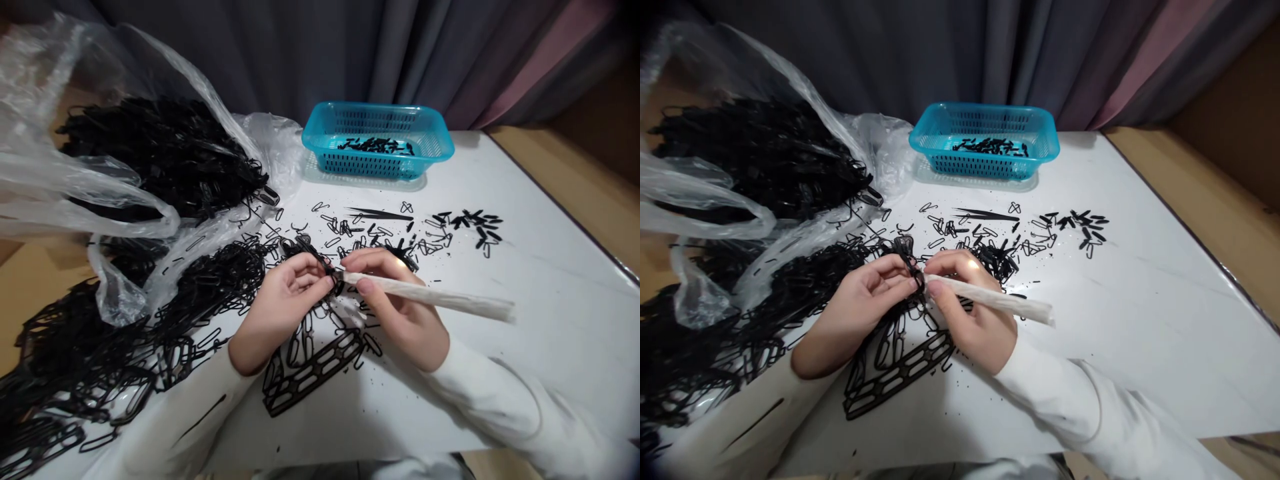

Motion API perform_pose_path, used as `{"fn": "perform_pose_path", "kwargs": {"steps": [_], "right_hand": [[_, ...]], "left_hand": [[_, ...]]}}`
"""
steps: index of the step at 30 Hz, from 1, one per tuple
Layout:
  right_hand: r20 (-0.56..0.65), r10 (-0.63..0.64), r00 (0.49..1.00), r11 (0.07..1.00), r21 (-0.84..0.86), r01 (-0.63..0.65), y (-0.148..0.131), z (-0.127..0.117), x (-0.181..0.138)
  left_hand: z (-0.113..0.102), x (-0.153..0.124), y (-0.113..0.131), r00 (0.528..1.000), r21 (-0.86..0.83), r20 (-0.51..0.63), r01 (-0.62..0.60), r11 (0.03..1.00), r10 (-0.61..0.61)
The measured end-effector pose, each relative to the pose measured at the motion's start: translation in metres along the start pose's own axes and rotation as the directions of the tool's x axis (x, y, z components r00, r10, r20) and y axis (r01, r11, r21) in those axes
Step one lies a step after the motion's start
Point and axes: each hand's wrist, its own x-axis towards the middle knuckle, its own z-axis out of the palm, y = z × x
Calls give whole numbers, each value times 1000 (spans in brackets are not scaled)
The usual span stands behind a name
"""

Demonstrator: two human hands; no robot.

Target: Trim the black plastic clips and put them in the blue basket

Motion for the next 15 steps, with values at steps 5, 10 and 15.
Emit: {"fn": "perform_pose_path", "kwargs": {"steps": [5,10,15], "right_hand": [[19,56,998,998,34,-57,1,2,-4],[6,79,997,997,19,-79,0,1,-5],[7,67,998,998,6,-67,1,1,-5]], "left_hand": [[1,0,-3,1000,-9,-24,1,1000,-1],[-1,0,-4,999,-26,-31,17,1000,-18],[-1,0,-4,1000,-33,-25,18,999,-19]]}}
